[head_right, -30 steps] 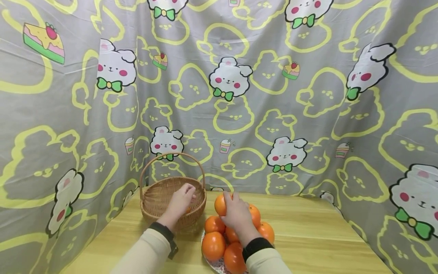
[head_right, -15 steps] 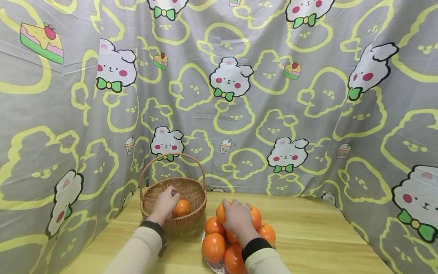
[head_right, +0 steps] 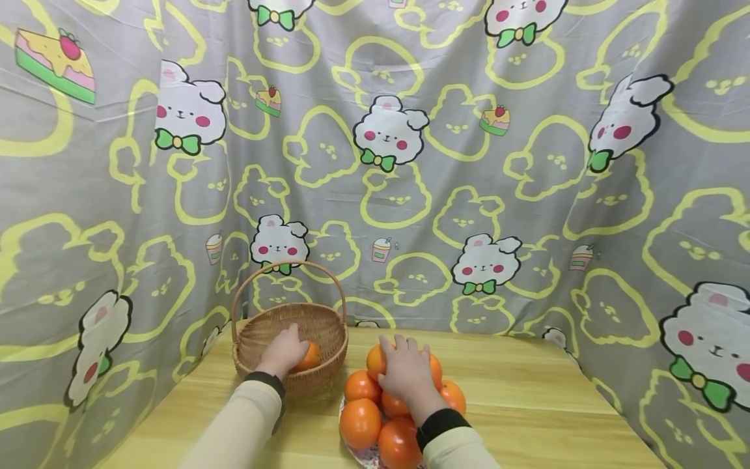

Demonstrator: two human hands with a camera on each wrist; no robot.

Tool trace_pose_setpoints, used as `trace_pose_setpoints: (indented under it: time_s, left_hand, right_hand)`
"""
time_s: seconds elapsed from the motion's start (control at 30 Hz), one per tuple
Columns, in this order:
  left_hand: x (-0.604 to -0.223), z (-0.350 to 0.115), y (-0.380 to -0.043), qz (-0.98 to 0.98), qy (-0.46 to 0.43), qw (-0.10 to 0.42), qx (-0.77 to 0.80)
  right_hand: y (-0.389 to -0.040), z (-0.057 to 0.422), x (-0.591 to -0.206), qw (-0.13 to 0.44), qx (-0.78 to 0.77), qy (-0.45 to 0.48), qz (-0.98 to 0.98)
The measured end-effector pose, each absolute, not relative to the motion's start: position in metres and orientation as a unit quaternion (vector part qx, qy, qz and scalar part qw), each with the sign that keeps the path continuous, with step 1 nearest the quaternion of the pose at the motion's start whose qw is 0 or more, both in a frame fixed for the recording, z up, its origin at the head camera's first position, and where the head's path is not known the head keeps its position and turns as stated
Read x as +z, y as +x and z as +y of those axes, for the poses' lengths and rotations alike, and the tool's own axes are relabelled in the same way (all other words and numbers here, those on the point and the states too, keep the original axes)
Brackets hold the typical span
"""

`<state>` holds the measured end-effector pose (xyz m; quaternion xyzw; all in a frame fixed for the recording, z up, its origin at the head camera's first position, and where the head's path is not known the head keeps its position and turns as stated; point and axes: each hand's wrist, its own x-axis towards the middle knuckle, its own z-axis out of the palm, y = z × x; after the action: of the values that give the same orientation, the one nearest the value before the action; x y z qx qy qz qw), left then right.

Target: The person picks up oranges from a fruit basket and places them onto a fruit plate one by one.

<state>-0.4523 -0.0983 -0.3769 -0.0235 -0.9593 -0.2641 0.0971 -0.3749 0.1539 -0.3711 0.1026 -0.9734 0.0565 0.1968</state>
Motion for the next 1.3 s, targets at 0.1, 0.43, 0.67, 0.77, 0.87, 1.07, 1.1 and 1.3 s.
trace_pose_setpoints:
  time_s: [0.1, 0.43, 0.67, 0.77, 0.87, 1.07, 1.1, 1.3]
  left_hand:
    - [-0.379, -0.098, -0.454, -0.970, -0.041, 0.065, -0.229]
    - [-0.381, -0.100, -0.450, -0.980, -0.064, 0.022, -0.185]
    - [-0.382, -0.099, -0.451, -0.985, -0.049, 0.055, -0.155]
    - [-0.384, -0.099, -0.454, -0.985, -0.054, 0.056, -0.154]
    - [-0.385, -0.099, -0.453, -0.987, -0.063, 0.047, -0.143]
    - [-0.385, -0.101, -0.444, -0.988, -0.059, 0.022, -0.140]
    - [-0.384, -0.101, -0.443, -0.988, -0.057, 0.020, -0.145]
    - [-0.382, -0.102, -0.440, -0.986, -0.030, 0.005, -0.161]
  right_hand:
    - [-0.374, 0.153, -0.370, 0.225, 0.062, 0.109, -0.966]
    - [-0.368, 0.151, -0.367, 0.273, 0.073, 0.130, -0.951]
    - [-0.368, 0.152, -0.367, 0.273, 0.087, 0.131, -0.949]
    - [-0.367, 0.153, -0.367, 0.274, 0.090, 0.133, -0.948]
    - [-0.366, 0.153, -0.367, 0.277, 0.093, 0.134, -0.947]
    - [-0.363, 0.154, -0.368, 0.282, 0.094, 0.138, -0.945]
    - [-0.363, 0.155, -0.368, 0.283, 0.094, 0.138, -0.944]
    - [-0.361, 0.157, -0.368, 0.294, 0.091, 0.134, -0.942]
